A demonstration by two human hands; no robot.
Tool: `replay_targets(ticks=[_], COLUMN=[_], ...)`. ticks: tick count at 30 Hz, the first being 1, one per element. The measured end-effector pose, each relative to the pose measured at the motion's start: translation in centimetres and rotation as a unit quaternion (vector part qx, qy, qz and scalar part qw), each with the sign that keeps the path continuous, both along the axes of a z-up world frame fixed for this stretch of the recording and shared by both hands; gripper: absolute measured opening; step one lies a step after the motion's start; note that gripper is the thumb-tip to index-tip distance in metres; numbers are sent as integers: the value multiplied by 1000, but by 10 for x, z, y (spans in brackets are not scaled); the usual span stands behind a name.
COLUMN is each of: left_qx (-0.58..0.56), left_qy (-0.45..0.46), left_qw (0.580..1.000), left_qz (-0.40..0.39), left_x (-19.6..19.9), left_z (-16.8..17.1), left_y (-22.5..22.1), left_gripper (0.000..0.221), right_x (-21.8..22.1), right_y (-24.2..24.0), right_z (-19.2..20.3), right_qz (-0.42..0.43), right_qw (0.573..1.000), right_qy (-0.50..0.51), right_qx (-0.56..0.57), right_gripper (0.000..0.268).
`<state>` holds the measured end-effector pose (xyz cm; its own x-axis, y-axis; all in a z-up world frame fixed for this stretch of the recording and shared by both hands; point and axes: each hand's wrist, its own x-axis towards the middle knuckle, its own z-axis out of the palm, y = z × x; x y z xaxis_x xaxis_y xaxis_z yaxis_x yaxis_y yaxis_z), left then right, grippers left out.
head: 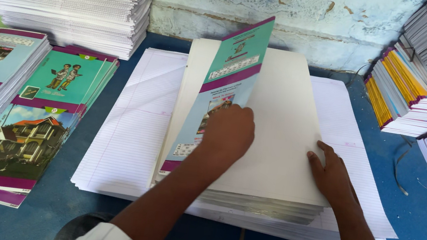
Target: The person inserts loose pages into a book cover, aligns the edges, and uses a wooden block to press the spine. They repeat this process for multiple books, stacking the finished ones on the table.
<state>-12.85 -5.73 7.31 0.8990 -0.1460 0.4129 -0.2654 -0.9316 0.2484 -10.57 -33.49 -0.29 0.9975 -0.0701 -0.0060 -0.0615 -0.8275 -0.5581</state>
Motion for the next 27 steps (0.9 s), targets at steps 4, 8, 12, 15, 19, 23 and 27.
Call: replay_targets(ticks=[4,8,12,15,19,23,27], left_qx=[-77,-92,-126,-136,-180,-249,-247], left_qy=[20,-6,-13,-4,-18,6,-9], left_qw=[997,995,991,989,981,966,968], left_qz=[20,23,37,67,73,62,27], left_x=[-13,-22,-24,-21,-21,-25,-26], left_z=[19,34,46,54,61,67,71], left_y=[28,51,73,94,127,155,183], left_gripper=[10,13,50,59,49,46,43], right_x=[0,0,1,0,-1,0,2], right_y=[-1,-2,-2,-2,-1,0,-6], right_z=[-3,-4,-6,-5,-2,-2,-9], right_qz=[0,4,4,24,5,1,37], right_qw=[1000,1000,1000,999,1000,1000,998], right_qy=[2,-5,-9,-35,-3,10,-38], right_qx=[-5,-1,-3,-1,8,7,20], right_gripper=[62,62,61,61,62,61,60])
